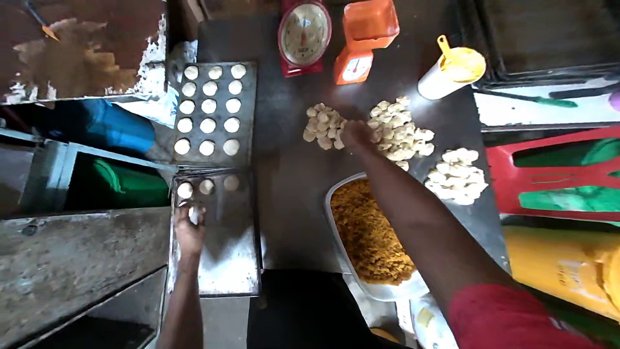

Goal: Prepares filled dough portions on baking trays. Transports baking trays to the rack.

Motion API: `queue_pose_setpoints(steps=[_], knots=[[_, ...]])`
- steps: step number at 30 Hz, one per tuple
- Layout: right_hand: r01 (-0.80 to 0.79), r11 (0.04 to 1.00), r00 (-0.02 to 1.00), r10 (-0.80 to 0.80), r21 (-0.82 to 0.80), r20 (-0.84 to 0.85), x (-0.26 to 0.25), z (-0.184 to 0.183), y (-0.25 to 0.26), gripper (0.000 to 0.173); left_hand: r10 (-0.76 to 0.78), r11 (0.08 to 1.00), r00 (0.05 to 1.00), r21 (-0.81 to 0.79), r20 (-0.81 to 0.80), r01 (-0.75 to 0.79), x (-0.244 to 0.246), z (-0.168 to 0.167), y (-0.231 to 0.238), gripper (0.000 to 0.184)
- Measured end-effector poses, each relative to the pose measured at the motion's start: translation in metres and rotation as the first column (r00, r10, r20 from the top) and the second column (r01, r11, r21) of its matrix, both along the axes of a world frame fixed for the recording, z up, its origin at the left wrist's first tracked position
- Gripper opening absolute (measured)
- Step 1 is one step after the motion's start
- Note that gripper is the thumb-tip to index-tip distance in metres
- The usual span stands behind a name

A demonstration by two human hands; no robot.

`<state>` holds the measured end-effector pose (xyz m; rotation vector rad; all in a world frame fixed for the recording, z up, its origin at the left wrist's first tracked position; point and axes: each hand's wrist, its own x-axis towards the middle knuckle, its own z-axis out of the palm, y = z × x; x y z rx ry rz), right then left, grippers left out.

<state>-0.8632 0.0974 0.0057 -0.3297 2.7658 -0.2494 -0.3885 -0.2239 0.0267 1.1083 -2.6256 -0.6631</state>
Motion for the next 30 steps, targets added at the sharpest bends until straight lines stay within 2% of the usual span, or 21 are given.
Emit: queue_pose_setpoints(steps=[4,5,7,9,12,13,15,18,21,23,25,27,30], knots=[[-0.001,1.0,1.0,0.0,0.018,0.018,0.025,0.021,-0.012,0.039,-0.067,0.983,0.993,0.164,-0.095,0.082,0.006,0.023,0.071,0.035],[-0.038,0.999,0.999,0.038,-0.013,-0.021,0.043,0.031,-0.01,0.038,-0.064,0.976,0.984,0.195,-0.164,0.096,0.006,0.027,0.087,0.033],[-0.123,0.983,0.985,0.105,-0.135,-0.133,0.098,0.051,0.002,0.025,-0.007,0.94,0.968,0.329,-0.249,0.092,0.004,0.04,0.12,0.03],[-0.17,0.94,0.981,0.131,-0.294,-0.146,0.157,0.063,0.006,0.021,0.064,0.838,0.959,0.536,-0.278,0.099,-0.004,0.047,0.146,0.031],[-0.217,0.828,0.976,0.173,-0.517,-0.132,0.242,0.074,0.001,0.02,0.089,0.602,0.953,0.778,-0.29,0.181,-0.023,0.038,0.171,0.041],[-0.217,0.828,0.976,0.198,-0.516,-0.092,0.261,0.079,-0.001,0.023,0.042,0.573,0.956,0.791,-0.291,0.216,-0.028,0.038,0.177,0.041],[-0.19,0.863,0.981,0.19,-0.469,-0.048,0.27,0.089,-0.001,0.027,-0.093,0.576,0.931,0.743,-0.353,0.34,-0.032,0.042,0.181,0.04],[-0.111,0.884,0.993,0.112,-0.455,-0.025,0.232,0.093,0.013,0.018,-0.202,0.629,0.883,0.635,-0.423,0.448,-0.019,0.052,0.177,0.035],[-0.049,0.867,0.999,0.05,-0.496,-0.01,0.163,0.074,0.032,0.018,-0.131,0.717,0.879,0.568,-0.459,0.404,0.012,0.048,0.164,0.03],[0.005,0.895,1.0,0.007,-0.446,0.024,0.111,0.059,0.038,0.024,-0.014,0.774,0.904,0.567,-0.428,0.281,0.041,0.042,0.157,0.028],[0.056,0.929,0.997,-0.034,-0.365,0.067,0.068,0.044,0.035,0.029,0.092,0.821,0.96,0.566,-0.263,0.076,0.072,0.043,0.155,0.029],[0.056,0.951,0.997,-0.037,-0.305,0.066,0.035,0.025,0.028,0.031,0.244,0.809,0.96,0.574,-0.135,-0.125,0.1,0.038,0.162,0.029],[-0.013,0.966,0.998,0.028,-0.257,0.053,-0.006,-0.016,0.015,0.033,0.408,0.752,0.891,0.627,-0.201,-0.203,0.125,0.022,0.182,0.023]])
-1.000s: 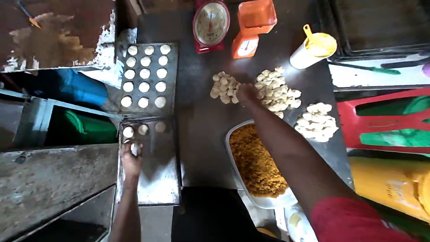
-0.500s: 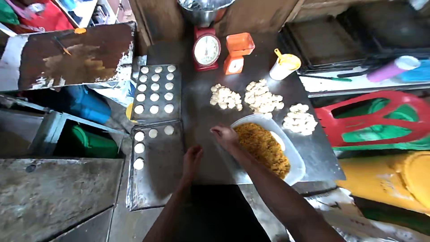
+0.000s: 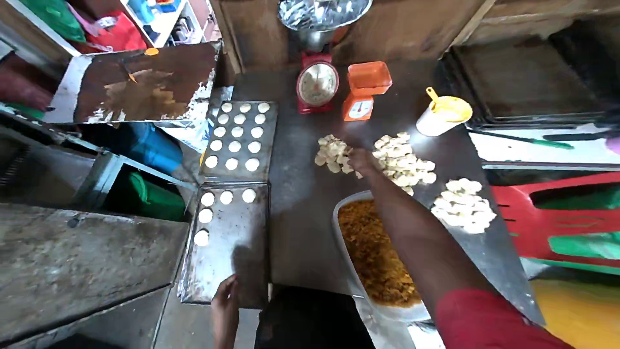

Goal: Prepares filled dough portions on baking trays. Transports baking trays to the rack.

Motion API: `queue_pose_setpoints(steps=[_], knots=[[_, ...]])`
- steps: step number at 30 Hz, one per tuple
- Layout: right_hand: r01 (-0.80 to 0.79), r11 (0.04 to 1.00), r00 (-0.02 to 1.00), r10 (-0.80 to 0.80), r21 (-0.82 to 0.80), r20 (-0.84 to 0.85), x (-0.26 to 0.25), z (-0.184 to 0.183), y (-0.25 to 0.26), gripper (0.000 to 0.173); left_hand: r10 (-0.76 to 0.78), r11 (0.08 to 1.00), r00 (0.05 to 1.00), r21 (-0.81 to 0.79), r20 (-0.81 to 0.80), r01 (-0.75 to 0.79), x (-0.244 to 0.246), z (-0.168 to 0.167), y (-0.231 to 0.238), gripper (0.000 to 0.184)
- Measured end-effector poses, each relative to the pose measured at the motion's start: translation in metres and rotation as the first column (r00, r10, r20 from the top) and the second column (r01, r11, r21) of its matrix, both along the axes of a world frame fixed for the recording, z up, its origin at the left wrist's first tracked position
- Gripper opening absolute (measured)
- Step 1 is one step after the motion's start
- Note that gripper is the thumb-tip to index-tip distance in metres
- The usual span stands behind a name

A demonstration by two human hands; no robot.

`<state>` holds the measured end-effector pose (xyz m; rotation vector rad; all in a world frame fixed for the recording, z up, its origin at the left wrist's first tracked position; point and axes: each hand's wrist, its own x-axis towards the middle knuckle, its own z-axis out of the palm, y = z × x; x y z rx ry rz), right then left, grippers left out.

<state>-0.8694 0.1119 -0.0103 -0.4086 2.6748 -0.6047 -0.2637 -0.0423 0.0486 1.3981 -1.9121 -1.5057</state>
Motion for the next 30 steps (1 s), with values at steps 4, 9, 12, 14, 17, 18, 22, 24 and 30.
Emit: queue_pose_setpoints(steps=[4,9,12,14,17,18,22,24,30], knots=[[-0.038,0.998,0.999,0.038,0.058,0.002,0.016,0.009,-0.02,0.035,0.043,0.998,0.997,0.051,-0.064,-0.04,-0.006,0.009,0.023,0.021],[-0.306,0.866,0.952,0.286,-0.394,-0.111,0.168,0.091,-0.049,0.024,-0.109,0.991,0.973,0.054,-0.206,0.123,-0.06,0.038,0.019,0.029],[-0.342,0.699,0.905,0.424,-0.627,-0.021,0.291,0.09,-0.042,0.024,-0.153,0.978,0.924,0.083,-0.35,0.193,-0.091,0.045,0.015,0.046],[-0.241,0.644,0.894,0.438,-0.726,0.091,0.352,0.092,-0.033,0.024,-0.188,0.974,0.902,0.046,-0.389,0.222,-0.105,0.043,0.013,0.035],[-0.007,0.684,0.921,0.288,-0.73,0.261,0.398,0.104,-0.017,0.037,-0.367,0.926,0.862,-0.049,-0.35,0.374,-0.106,0.045,0.013,0.023],[0.008,0.709,0.933,0.248,-0.705,0.259,0.403,0.106,-0.008,0.043,-0.437,0.897,0.841,-0.081,-0.318,0.435,-0.105,0.048,0.015,0.023],[0.02,0.737,0.99,0.078,-0.676,0.114,0.413,0.12,0.034,0.02,-0.627,0.774,0.727,-0.119,-0.281,0.621,-0.111,0.058,0.033,0.023],[0.285,0.595,0.938,-0.01,-0.751,0.348,0.415,0.126,0.05,0.021,-0.656,0.745,0.688,-0.118,-0.312,0.657,-0.116,0.05,0.043,0.021],[0.592,0.519,0.755,-0.089,-0.617,0.65,0.442,0.112,0.091,0.029,-0.637,0.498,0.643,0.41,-0.426,0.764,-0.123,0.047,0.058,0.019]])
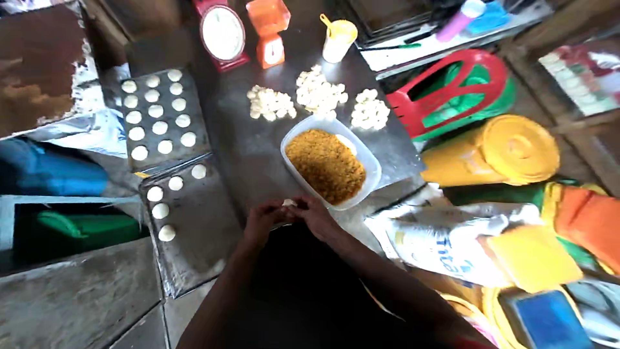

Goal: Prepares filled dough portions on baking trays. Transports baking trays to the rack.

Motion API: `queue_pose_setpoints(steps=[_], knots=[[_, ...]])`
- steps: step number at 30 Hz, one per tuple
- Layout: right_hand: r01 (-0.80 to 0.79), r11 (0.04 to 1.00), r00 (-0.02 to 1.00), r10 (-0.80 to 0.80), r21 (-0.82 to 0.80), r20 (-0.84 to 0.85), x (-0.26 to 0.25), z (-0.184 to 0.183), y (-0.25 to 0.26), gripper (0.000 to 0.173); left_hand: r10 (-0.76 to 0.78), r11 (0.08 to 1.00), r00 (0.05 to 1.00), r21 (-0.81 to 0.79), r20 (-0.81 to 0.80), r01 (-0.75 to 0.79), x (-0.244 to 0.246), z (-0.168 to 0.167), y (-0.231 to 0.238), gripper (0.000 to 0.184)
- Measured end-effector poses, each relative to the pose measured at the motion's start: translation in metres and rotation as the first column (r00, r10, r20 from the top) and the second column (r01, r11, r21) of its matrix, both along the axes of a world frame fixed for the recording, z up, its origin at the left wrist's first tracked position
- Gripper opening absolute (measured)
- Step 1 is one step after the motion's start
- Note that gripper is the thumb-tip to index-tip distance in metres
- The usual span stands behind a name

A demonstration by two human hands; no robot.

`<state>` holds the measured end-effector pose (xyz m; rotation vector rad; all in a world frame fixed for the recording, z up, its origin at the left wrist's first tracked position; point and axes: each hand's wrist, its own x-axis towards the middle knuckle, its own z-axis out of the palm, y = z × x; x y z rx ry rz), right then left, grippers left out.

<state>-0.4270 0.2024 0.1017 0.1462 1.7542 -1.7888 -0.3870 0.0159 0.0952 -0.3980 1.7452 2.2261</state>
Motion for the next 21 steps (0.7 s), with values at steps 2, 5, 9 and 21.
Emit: queue_pose_setpoints(steps=[2,5,9,21], knots=[[-0.064,0.994,0.984,0.078,-0.09,0.16,0.001,0.009,0.017,0.025,-0.077,0.976,0.987,0.212,0.139,0.046,0.002,0.001,0.006,0.013],[-0.094,0.977,0.932,0.154,-0.193,0.329,-0.03,0.022,0.045,0.019,-0.122,0.958,0.982,0.275,0.143,0.079,-0.008,-0.003,0.02,0.017],[-0.054,0.977,0.992,0.075,0.205,-0.1,-0.119,-0.001,0.091,0.02,-0.069,0.996,0.994,-0.057,0.079,0.074,-0.038,-0.016,0.026,0.039],[-0.171,0.143,0.441,0.896,0.975,-0.055,-0.181,-0.074,0.115,0.038,0.172,0.933,0.982,-0.333,0.083,-0.135,-0.021,-0.029,-0.013,0.034]])
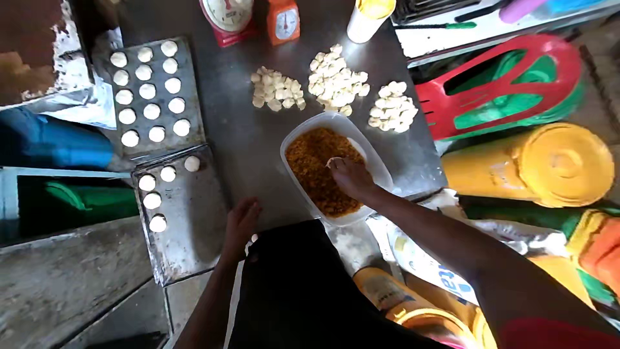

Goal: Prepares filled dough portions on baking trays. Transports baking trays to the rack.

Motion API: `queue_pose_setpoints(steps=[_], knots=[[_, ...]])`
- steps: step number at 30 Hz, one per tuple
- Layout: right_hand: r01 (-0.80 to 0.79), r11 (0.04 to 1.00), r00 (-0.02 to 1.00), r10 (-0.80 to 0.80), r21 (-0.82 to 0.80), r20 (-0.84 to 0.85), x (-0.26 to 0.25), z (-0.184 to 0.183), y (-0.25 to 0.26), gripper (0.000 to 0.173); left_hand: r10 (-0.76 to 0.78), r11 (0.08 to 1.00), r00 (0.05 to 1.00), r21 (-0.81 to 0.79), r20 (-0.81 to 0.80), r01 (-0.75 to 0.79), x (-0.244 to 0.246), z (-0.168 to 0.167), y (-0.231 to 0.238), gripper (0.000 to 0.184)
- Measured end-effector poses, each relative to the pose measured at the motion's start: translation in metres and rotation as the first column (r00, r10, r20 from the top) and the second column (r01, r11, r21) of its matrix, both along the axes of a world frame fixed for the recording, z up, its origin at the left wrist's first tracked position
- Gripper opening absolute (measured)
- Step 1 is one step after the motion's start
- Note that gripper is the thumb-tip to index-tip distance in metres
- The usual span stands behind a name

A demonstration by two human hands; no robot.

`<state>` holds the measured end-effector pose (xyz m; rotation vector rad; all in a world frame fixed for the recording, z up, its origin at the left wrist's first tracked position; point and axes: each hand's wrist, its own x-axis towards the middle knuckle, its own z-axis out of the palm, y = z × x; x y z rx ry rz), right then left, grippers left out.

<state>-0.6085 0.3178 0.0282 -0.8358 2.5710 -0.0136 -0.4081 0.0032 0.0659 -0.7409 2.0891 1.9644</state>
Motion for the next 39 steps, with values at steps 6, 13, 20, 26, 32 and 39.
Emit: queue_pose_setpoints(steps=[6,13,20,26,32,39], knots=[[0.166,0.968,0.986,-0.162,-0.189,0.037,-0.04,-0.002,0.009,0.027,0.023,1.0,0.999,0.02,0.031,-0.024,0.003,0.008,0.01,0.035],[0.0,0.994,0.999,-0.006,-0.111,-0.054,-0.015,-0.011,0.004,0.037,-0.071,0.997,0.996,0.006,-0.051,0.071,-0.028,0.02,0.027,0.033],[0.483,0.728,0.875,-0.377,-0.487,0.304,-0.033,0.03,0.012,0.027,-0.248,0.966,0.954,-0.122,-0.169,0.229,-0.093,0.04,0.058,0.03],[0.713,0.385,0.673,-0.141,-0.586,0.726,-0.016,0.062,0.018,0.023,-0.241,0.964,0.953,0.068,-0.183,0.257,-0.154,0.045,0.111,0.062],[0.805,0.257,0.578,-0.14,-0.534,0.804,-0.009,0.056,0.018,0.022,-0.329,0.894,0.941,0.295,-0.081,0.338,-0.174,0.025,0.142,0.056],[0.524,0.507,0.839,-0.447,-0.684,0.311,-0.003,0.047,0.005,0.012,-0.39,0.921,0.921,0.001,-0.019,0.39,-0.167,0.027,0.136,0.031]])
